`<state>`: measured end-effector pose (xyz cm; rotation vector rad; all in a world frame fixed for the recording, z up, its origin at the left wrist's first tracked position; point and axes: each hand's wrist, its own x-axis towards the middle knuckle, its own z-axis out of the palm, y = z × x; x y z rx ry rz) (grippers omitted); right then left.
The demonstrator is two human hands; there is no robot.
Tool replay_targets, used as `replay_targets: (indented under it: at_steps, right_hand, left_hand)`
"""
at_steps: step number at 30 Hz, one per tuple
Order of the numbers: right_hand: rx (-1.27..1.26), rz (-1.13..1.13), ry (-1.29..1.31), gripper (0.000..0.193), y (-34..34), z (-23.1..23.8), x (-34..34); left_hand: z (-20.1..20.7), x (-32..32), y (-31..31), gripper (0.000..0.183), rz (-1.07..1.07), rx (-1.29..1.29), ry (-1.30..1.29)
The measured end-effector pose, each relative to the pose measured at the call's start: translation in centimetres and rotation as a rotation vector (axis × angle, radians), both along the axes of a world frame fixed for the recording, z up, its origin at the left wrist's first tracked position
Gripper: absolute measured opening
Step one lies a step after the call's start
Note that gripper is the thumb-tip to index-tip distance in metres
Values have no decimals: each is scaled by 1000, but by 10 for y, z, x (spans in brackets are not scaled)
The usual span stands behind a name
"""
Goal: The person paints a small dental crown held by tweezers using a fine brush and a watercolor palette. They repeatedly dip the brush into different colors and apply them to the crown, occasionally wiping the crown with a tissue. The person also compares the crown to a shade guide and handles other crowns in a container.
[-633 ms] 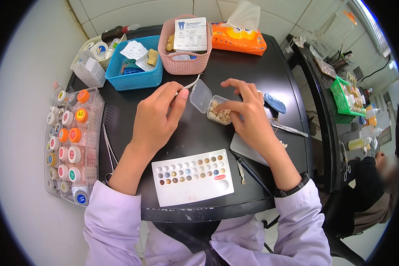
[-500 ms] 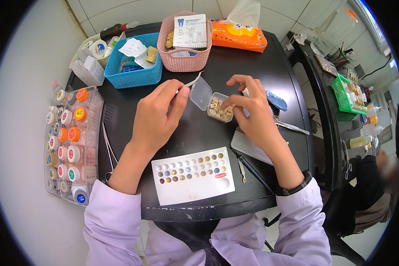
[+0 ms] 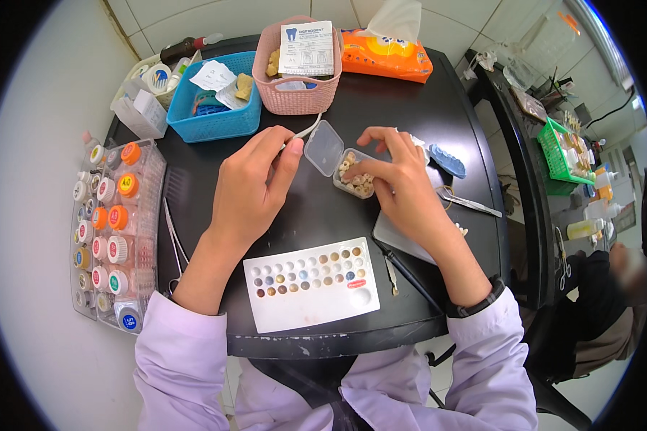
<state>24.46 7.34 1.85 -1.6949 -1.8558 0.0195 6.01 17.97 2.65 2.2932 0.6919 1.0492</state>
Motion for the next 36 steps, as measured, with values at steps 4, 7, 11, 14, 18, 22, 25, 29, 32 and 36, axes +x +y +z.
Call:
replay_targets:
  at_steps: [4,7,11,14,18,22,25,29,32,36]
  right_hand:
    - [32,-95,9,22,0,-2,3]
    - [-10,55,-22,21,1,-2,3]
    - [11,-32,-38,20,-2,-1,-1]
    - [47,-82,8,18,1,1,3]
    - [14,24,-6,17,-1,6,2]
    - [5,1,-19,16,-2,3,0]
    - [5,-6,4,16,-1,1,2]
    - [-15,25,-17,16,-2,2,2]
    - [7,-47,-47,16,-2,4,1]
    - [-30,19,12,21,-3,3,0]
  left_hand:
    - [0,0,1,21,11,-3,3]
    - [-4,1,1,22,10,10,-42]
    - [-2,1,1,20,0,3,7]
    - [1,-1,0,20,20,-39,19]
    - [-1,-1,1,20,1,-8,-9]
    - [-4,1,2,21,15,-9,-27]
    - [-6,3,1,22,15,4,-59]
    - [-2,1,-1,21,0,-27,9]
    - [-1,-1,0,20,1,-28,0]
    - [-1,-1,0,20,3,-11,14]
